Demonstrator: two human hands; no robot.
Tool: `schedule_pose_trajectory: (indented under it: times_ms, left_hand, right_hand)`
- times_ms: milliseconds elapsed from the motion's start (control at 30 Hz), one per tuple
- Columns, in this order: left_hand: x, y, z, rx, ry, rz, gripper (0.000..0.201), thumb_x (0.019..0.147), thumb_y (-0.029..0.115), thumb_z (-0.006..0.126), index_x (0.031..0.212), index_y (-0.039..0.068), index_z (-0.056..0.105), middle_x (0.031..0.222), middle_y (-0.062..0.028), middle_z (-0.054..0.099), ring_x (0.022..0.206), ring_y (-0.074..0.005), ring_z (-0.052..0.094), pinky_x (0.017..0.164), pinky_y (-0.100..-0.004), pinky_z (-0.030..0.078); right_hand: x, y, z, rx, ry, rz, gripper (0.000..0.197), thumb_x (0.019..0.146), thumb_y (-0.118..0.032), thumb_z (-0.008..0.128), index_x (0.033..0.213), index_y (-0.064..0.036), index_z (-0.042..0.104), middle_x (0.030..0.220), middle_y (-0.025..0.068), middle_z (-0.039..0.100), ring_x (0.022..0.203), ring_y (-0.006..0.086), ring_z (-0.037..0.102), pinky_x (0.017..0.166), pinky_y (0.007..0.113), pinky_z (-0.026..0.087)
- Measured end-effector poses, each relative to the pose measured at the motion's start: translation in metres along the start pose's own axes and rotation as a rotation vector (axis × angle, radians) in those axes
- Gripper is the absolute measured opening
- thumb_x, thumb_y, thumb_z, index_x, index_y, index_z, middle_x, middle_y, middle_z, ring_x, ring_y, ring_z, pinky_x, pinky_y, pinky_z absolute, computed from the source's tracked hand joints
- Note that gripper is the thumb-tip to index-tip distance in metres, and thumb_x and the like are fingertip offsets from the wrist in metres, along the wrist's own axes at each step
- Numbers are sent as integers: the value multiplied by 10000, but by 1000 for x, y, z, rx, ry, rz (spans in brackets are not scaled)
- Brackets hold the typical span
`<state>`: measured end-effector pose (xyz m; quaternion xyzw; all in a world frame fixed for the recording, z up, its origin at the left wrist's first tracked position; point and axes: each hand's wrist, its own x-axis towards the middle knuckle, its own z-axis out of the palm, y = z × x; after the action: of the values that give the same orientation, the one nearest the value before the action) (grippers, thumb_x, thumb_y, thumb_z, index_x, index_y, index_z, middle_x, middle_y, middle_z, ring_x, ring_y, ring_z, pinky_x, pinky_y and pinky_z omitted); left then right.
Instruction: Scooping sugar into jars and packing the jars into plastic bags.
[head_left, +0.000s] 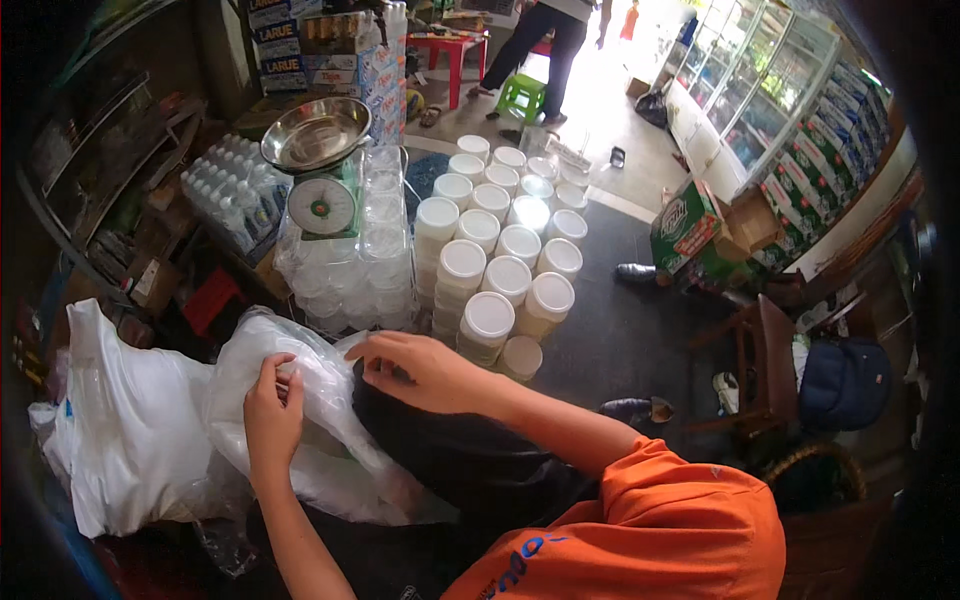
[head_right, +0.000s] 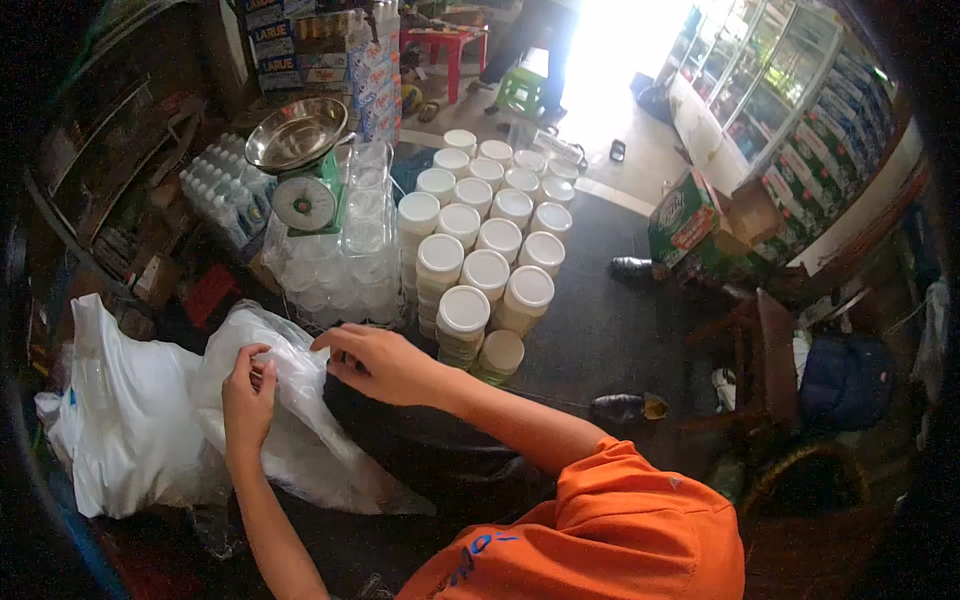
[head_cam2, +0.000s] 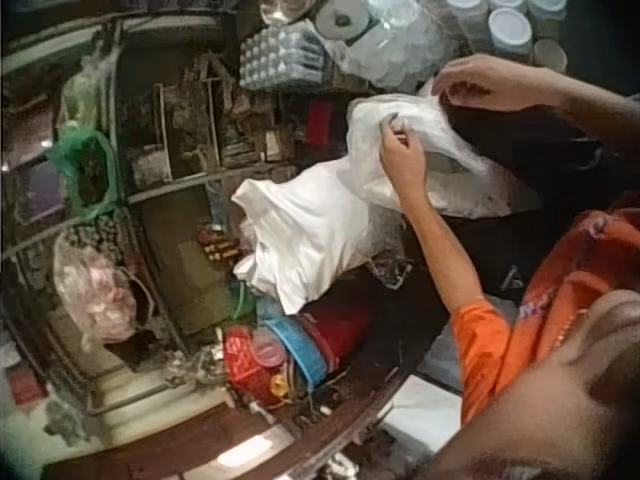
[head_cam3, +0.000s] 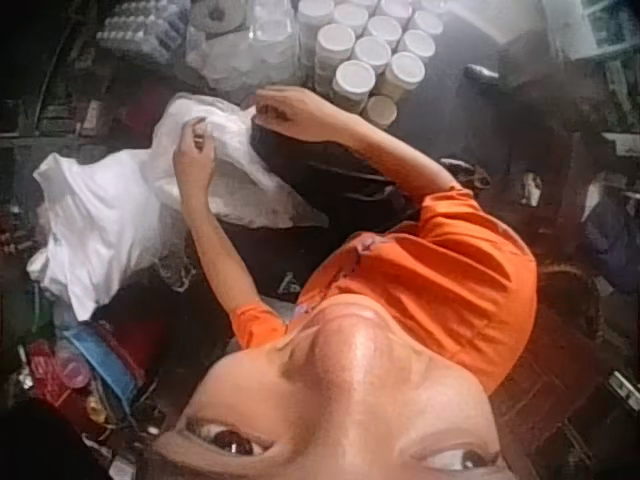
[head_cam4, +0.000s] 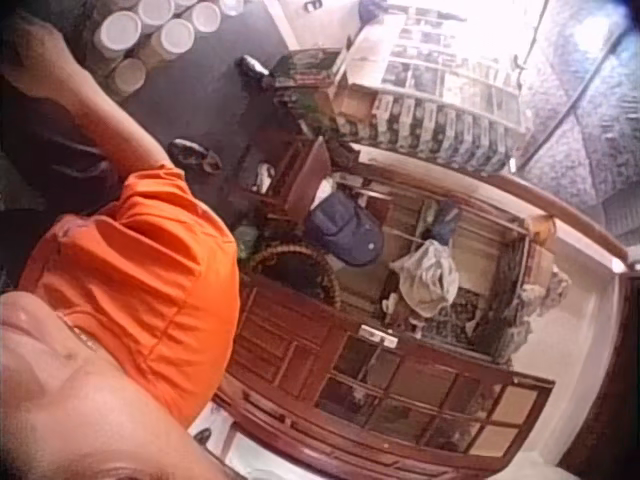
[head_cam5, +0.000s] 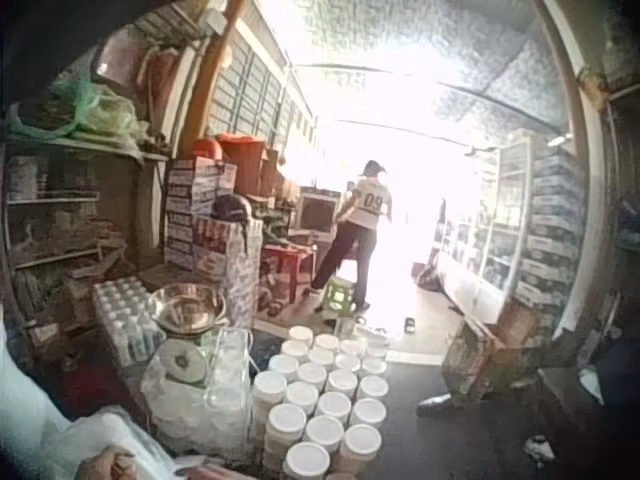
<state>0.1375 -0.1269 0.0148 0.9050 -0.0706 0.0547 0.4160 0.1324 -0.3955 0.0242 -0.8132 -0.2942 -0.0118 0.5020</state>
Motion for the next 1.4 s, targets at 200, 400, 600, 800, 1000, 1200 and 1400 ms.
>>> schedule_pose_trajectory:
  times_ms: [200,400,600,800,1000,1200,1400]
  left_hand:
    - [-3,-3,-6,36,36,-18,245,1021,130,645,1256,75,687,812,-113,677,689,-228,656,694,-367,536]
    - [12,-1,3,-2,2,15,273,1011,182,676,1276,121,680,864,-125,736,695,-289,695,691,-417,553]
    - [22,-3,-6,-5,-23,58,281,1019,169,677,1292,100,676,823,-103,700,660,-237,672,656,-367,543]
    - [34,-8,-8,-36,-40,32,285,1026,188,678,1296,99,675,816,-95,697,667,-226,671,657,-357,546]
    - [42,-10,-4,-6,-24,74,303,998,132,694,1299,114,662,823,-79,721,639,-249,676,645,-395,543]
    - [40,-3,0,-30,-24,32,315,998,140,698,1310,124,660,812,-91,711,640,-243,686,638,-393,537]
    - [39,-3,6,-39,20,58,292,1015,149,683,1305,120,665,799,-92,696,633,-241,674,637,-390,537]
  right_hand:
    - [32,50,-33,13,159,115,559,932,-146,768,1443,-89,549,1208,147,647,1098,273,662,934,419,569]
    - [118,132,-101,-121,185,259,873,859,-389,896,1530,-47,453,1353,236,622,1212,321,635,1002,453,553]
    - [223,174,-117,-212,45,388,1362,678,-579,967,1648,27,228,1621,312,376,1452,408,484,1191,467,443]
    - [293,202,-120,-344,-31,327,1269,680,-565,958,1633,-11,331,1596,241,473,1457,350,489,1172,393,447]
    - [303,221,-102,-444,-25,268,1134,666,-497,975,1559,-6,477,1514,217,576,1408,319,543,1160,385,452]
    - [305,239,-95,8,49,181,1295,509,-319,1070,1550,52,397,1512,216,530,1435,327,490,1218,362,405]
    - [263,195,-106,102,217,65,963,623,-167,1013,1453,24,564,1379,142,675,1277,260,621,1110,356,493]
